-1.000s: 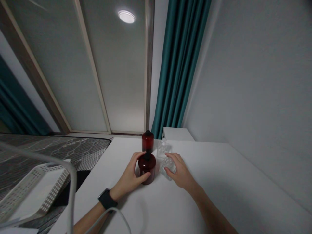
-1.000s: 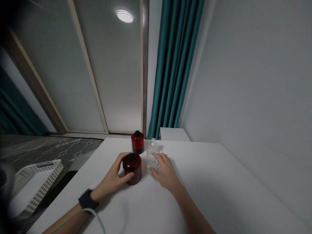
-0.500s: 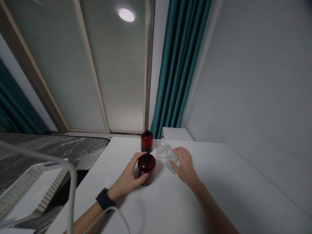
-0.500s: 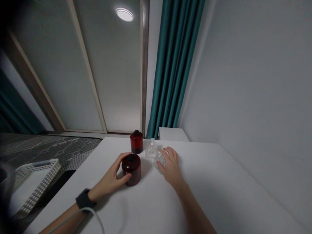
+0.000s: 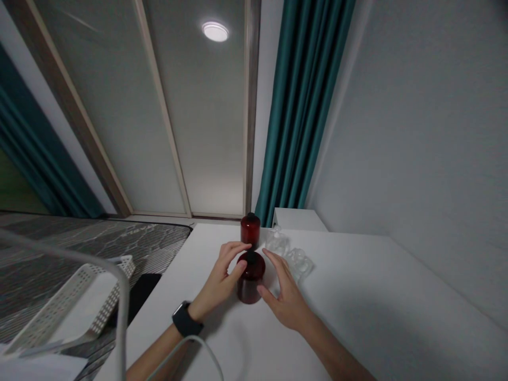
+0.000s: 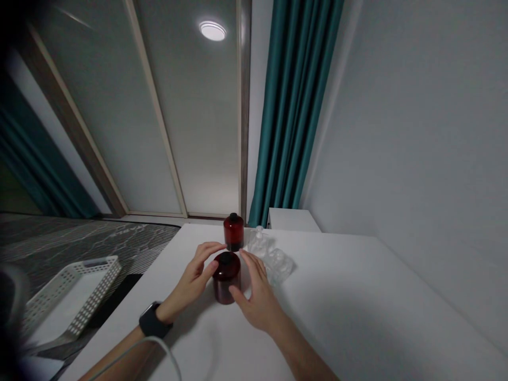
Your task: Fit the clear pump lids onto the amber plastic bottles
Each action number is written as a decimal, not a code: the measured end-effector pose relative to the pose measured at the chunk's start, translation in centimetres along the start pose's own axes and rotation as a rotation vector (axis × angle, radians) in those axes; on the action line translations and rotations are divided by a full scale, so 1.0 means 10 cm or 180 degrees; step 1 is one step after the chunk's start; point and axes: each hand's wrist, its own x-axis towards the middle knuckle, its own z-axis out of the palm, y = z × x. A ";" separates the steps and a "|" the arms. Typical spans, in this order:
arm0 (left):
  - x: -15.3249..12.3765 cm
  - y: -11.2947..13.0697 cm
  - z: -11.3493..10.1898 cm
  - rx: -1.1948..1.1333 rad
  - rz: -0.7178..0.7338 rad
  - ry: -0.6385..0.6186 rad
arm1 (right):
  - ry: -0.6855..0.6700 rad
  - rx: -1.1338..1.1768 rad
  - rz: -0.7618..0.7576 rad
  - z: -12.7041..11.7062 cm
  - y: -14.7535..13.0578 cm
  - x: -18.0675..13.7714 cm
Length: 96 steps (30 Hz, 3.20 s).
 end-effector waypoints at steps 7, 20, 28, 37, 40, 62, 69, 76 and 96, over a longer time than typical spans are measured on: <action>0.03 0.11 0.02 -0.0365 0.0028 -0.0339 | -0.0231 0.0515 0.0308 0.05 -0.08 0.03; -0.02 0.17 0.04 -0.0355 -0.0085 -0.0360 | 0.0046 0.0862 0.0516 0.18 -0.13 -0.02; -0.04 0.13 0.14 -0.0194 -0.0167 0.0230 | 0.0230 0.0738 0.0462 0.24 -0.14 -0.03; -0.08 0.11 0.16 -0.0347 0.0346 0.0016 | 0.0413 0.0405 0.0400 0.18 -0.09 -0.05; -0.08 0.11 0.15 -0.0261 0.0411 -0.0243 | 0.0097 0.0508 0.0183 0.09 -0.06 -0.08; -0.12 0.09 0.10 -0.0510 0.0335 -0.0181 | 0.0062 0.0715 0.0151 -0.02 0.03 -0.10; -0.14 0.10 0.11 -0.0630 0.0316 -0.0084 | 0.0061 0.0648 0.0174 -0.01 0.03 -0.09; -0.14 0.12 0.13 -0.0555 0.0402 -0.0288 | 0.0087 0.0677 0.0100 -0.01 0.02 -0.09; -0.17 0.12 0.14 -0.0589 0.0296 -0.0283 | 0.0065 0.0638 0.0172 -0.01 -0.01 -0.09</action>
